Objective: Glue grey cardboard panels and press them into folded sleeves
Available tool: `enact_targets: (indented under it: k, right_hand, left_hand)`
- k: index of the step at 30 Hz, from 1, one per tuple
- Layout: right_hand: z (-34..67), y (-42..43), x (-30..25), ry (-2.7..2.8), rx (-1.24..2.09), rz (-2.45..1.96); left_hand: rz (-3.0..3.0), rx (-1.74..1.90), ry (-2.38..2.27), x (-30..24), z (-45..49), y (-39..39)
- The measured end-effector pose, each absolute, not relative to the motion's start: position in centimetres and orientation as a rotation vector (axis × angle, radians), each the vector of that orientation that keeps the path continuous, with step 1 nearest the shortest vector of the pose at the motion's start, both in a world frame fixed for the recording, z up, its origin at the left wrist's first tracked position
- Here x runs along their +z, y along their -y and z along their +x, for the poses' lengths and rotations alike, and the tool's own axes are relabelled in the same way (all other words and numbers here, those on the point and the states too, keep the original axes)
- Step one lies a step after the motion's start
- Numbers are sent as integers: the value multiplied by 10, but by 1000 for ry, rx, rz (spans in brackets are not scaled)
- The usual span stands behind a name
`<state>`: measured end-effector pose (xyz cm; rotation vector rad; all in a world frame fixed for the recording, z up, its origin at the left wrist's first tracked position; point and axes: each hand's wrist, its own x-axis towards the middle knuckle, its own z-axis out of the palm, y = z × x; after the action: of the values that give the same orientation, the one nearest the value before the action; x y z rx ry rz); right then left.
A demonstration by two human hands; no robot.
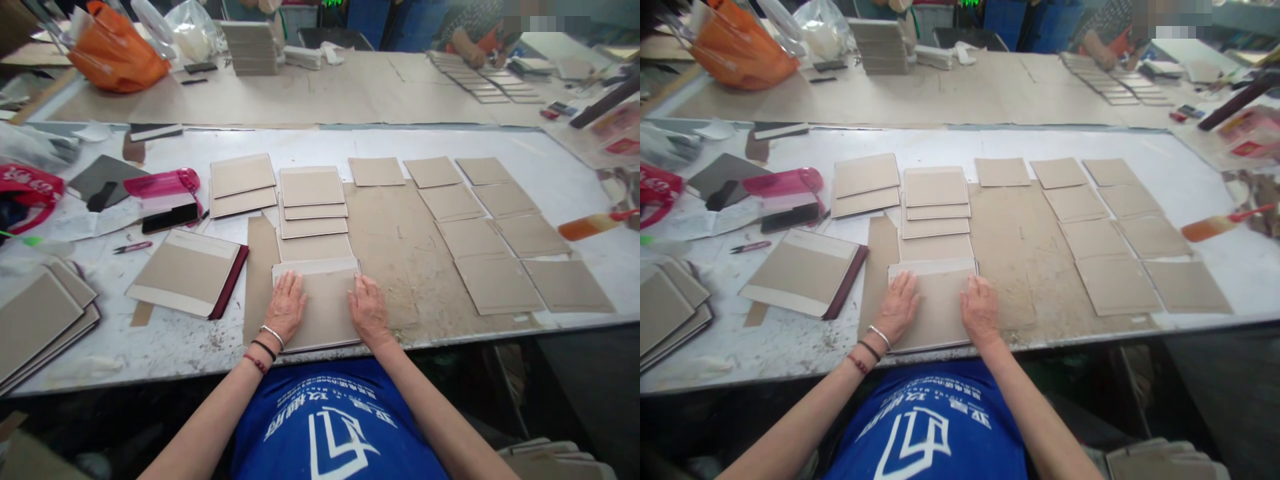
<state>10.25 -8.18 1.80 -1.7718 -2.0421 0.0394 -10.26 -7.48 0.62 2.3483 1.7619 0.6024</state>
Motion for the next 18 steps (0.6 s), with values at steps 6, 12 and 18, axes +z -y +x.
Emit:
enact_targets:
  k: [6,12,18]
  right_hand:
    - [72,77,15,2292,99,-1655]
    - [67,75,3,2408,214,-1629]
    - [67,75,7,2398,182,-1626]
  left_hand:
    - [2291,483,-1848,3,-79,84]
    - [2317,415,-1889,-2,-74,87]
    - [2386,504,-1907,-9,-73,87]
